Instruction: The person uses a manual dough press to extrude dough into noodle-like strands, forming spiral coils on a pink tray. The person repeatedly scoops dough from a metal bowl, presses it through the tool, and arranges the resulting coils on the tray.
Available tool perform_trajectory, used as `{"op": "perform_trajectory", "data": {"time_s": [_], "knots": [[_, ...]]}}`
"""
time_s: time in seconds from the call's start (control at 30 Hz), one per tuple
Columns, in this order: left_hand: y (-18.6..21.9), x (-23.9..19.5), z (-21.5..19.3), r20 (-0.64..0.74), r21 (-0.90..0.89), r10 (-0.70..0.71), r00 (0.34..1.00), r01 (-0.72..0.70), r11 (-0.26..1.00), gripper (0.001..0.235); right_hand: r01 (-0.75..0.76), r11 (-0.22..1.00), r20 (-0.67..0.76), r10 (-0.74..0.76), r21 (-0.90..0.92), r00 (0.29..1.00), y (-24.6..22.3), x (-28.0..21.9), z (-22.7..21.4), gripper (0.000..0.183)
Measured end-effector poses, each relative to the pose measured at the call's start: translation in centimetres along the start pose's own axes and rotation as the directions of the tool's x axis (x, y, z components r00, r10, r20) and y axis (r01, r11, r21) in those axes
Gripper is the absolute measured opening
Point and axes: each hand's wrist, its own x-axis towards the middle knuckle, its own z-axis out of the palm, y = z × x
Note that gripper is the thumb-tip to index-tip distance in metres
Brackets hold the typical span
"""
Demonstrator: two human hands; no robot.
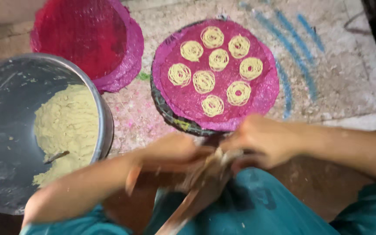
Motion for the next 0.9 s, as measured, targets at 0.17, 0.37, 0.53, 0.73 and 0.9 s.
{"op": "perform_trajectory", "data": {"time_s": [0.17, 0.37, 0.53, 0.73, 0.9], "knots": [[-2.2, -3.1, 3.3, -0.201, -0.047, 0.030, 0.979, -0.040, 0.998, 0.036, -0.140, 0.954, 0.152, 0.102, 0.264, 0.983, 1.1, -1.4, 3.4, 0.030], [-11.3, -6.4, 4.2, -0.161, -0.797, -0.582, 0.797, 0.243, 0.553, 0.033, 0.071, 0.996, -0.018, -0.070, 0.045, 0.997, 1.3, -1.3, -0.7, 0.032], [-18.5, -13.4, 4.3, -0.336, -0.925, -0.371, 0.865, -0.231, 0.301, 0.038, 0.111, 0.297, -0.004, -0.361, -0.948, 0.932, -0.2, 4.4, -6.0, 0.005], [-18.0, -17.7, 8.6, -0.378, -0.925, -0.172, 0.910, -0.378, 0.033, 0.037, 0.075, -0.101, 0.115, -0.496, -0.992, 0.860, -2.0, 17.7, -5.9, 0.016], [-23.8, -25.3, 8.9, -0.780, -0.622, -0.454, 0.431, -0.455, 0.637, 0.024, -0.109, 0.461, -0.329, -0.431, -0.881, 0.840, -1.0, 27.1, 0.8, 0.033]]}}
